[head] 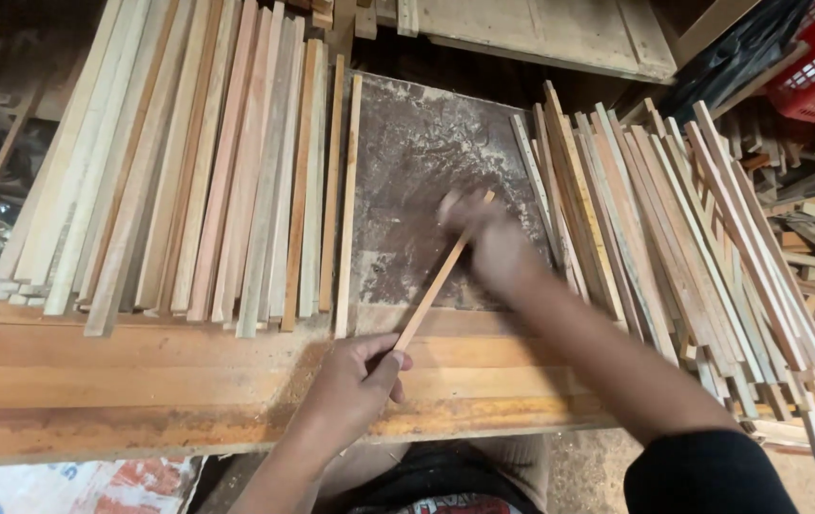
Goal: The person smooths thin wooden sticks by rubbing them against a sanding block on a workbench. They handle the sticks one at a time, rubbing them back and forth to smooth the surface, then place them into a pile on the right.
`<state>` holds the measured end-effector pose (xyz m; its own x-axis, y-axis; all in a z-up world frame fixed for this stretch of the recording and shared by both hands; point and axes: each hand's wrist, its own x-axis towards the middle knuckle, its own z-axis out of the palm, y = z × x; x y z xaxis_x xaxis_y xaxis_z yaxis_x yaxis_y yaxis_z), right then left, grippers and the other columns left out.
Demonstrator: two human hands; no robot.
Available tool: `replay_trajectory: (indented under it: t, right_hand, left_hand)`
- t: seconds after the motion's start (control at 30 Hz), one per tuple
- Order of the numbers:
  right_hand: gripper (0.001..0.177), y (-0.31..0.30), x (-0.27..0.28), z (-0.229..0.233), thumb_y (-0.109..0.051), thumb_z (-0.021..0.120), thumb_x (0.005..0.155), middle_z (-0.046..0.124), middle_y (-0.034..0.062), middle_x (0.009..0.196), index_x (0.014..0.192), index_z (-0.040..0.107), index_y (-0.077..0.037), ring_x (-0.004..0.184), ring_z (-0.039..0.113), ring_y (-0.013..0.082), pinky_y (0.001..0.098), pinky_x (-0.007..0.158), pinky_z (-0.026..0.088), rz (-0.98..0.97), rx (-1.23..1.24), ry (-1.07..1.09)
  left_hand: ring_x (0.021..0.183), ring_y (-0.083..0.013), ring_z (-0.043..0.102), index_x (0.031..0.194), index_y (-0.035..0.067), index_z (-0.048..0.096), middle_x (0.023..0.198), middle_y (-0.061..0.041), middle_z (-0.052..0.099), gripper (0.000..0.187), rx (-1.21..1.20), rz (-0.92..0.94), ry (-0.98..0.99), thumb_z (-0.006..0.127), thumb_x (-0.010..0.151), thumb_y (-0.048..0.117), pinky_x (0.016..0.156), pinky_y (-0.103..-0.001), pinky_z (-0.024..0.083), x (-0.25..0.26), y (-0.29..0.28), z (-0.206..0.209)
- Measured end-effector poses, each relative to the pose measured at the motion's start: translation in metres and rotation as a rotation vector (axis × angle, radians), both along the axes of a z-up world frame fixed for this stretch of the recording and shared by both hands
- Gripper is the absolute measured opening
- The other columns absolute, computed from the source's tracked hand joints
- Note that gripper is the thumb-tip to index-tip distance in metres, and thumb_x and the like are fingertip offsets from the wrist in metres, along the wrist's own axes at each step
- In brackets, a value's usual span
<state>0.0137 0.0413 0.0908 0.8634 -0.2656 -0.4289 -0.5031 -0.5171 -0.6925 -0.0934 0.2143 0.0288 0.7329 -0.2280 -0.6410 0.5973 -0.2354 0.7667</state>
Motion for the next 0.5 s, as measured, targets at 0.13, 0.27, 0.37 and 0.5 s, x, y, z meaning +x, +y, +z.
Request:
replay_trajectory:
  t: [0.13, 0.27, 0.37, 0.5]
  right_hand:
    - [0.080, 0.038, -0.056, 0.004, -0.017, 0.042, 0.088, 0.000, 0.0047, 0.166, 0.158, 0.003, -0.016, 0.152, 0.001, 0.0250, 0.0490, 0.122, 0.008, 0.894, -0.332, 0.254]
    - [0.048, 0.036, -0.055, 0.064, -0.041, 0.040, 0.093, 0.037, 0.0208, 0.158, 0.114, 0.063, -0.005, 0.152, 0.028, 0.0312, 0.0475, 0.122, 0.025, 0.269, 0.226, -0.041]
    - [0.094, -0.056, 0.041, -0.054, 0.032, 0.034, 0.076, 0.026, -0.0044, 0.163, 0.146, 0.045, -0.030, 0.146, 0.032, 0.0129, 0.0215, 0.110, 0.042, 0.437, -0.590, -0.053]
    - [0.099, -0.031, 0.012, -0.038, 0.029, 0.034, 0.078, 0.020, -0.0012, 0.164, 0.145, 0.042, -0.043, 0.143, 0.036, 0.0287, 0.0377, 0.118, 0.034, 0.474, -0.720, -0.019]
  left_hand:
    - [0.047, -0.0103, 0.043, 0.131, 0.017, 0.068, 0.076, -0.006, 0.072, 0.031, 0.012, -0.011, 0.019, 0.058, 0.102, 0.020, 0.046, -0.025, 0.036, 0.004, -0.002, 0.001]
    - [0.065, -0.0129, 0.063, 0.151, 0.017, 0.054, 0.092, -0.010, 0.077, 0.053, -0.025, 0.001, 0.112, 0.064, 0.099, 0.020, 0.056, -0.022, 0.051, 0.003, 0.000, 0.009]
    - [0.041, -0.0157, 0.052, 0.098, -0.008, 0.072, 0.064, -0.017, 0.066, 0.023, -0.434, 0.029, 0.109, 0.060, 0.106, 0.010, 0.035, -0.023, 0.038, 0.004, 0.010, -0.033]
    - [0.039, -0.0078, 0.044, 0.123, -0.011, 0.067, 0.071, -0.011, 0.064, 0.028, -0.805, 0.238, 0.147, 0.058, 0.102, 0.005, 0.028, -0.020, 0.032, -0.007, 0.007, -0.049]
